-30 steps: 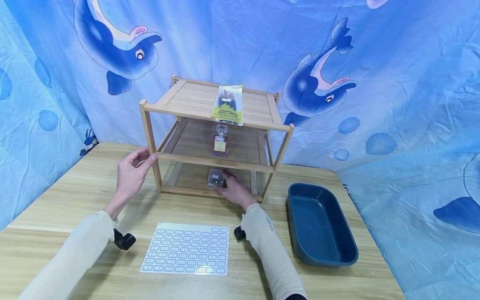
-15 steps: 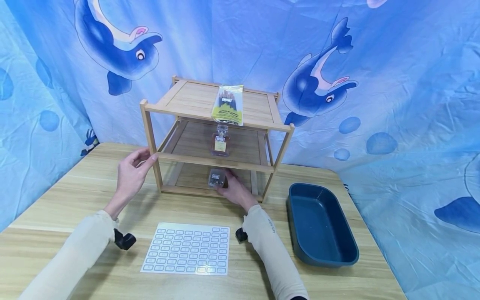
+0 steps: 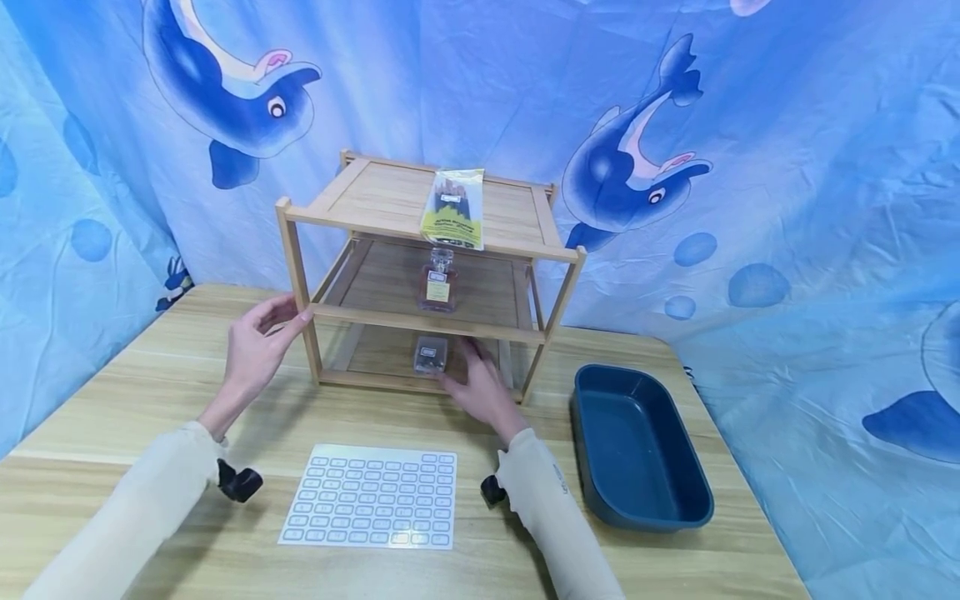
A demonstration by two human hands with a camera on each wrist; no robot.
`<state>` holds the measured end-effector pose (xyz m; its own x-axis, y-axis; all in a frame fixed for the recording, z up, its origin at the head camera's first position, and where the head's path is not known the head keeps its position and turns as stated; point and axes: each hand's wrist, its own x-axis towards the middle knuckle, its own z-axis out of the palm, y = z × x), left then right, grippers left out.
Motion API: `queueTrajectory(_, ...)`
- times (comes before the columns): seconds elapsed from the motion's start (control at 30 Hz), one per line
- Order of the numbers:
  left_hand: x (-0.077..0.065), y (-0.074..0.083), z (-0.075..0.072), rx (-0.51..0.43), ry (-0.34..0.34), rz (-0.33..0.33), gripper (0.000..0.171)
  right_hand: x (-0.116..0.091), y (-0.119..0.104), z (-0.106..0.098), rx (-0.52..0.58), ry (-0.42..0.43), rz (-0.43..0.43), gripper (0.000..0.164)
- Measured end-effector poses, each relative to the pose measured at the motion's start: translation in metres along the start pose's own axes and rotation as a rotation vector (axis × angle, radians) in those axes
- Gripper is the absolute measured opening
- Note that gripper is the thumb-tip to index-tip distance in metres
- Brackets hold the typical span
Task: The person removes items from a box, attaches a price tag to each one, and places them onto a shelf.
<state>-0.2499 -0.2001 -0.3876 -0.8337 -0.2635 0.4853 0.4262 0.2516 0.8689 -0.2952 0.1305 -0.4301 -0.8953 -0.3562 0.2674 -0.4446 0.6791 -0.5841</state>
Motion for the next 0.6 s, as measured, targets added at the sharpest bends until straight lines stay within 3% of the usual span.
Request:
queueTrajectory(0.27, -0.015, -0.006, -0.01, 0.168, -0.067, -0.014, 0.06, -0.024, -0.009, -0.012, 0.022, 0.032, 0.065, 0.082)
queueTrajectory(0.47, -0.029, -0.007, -0.026, 0.34, -0.124, -0.041, 0.078, -0.053, -0.011, -0.023, -0.107, 0.056, 0.035, 0.087)
queueTrajectory(0.6, -0.038, -0.005, -0.038, 0.45, -0.168, -0.005, 0.08, -0.072, -0.012, -0.031, -0.198, 0.095, -0.022, 0.089)
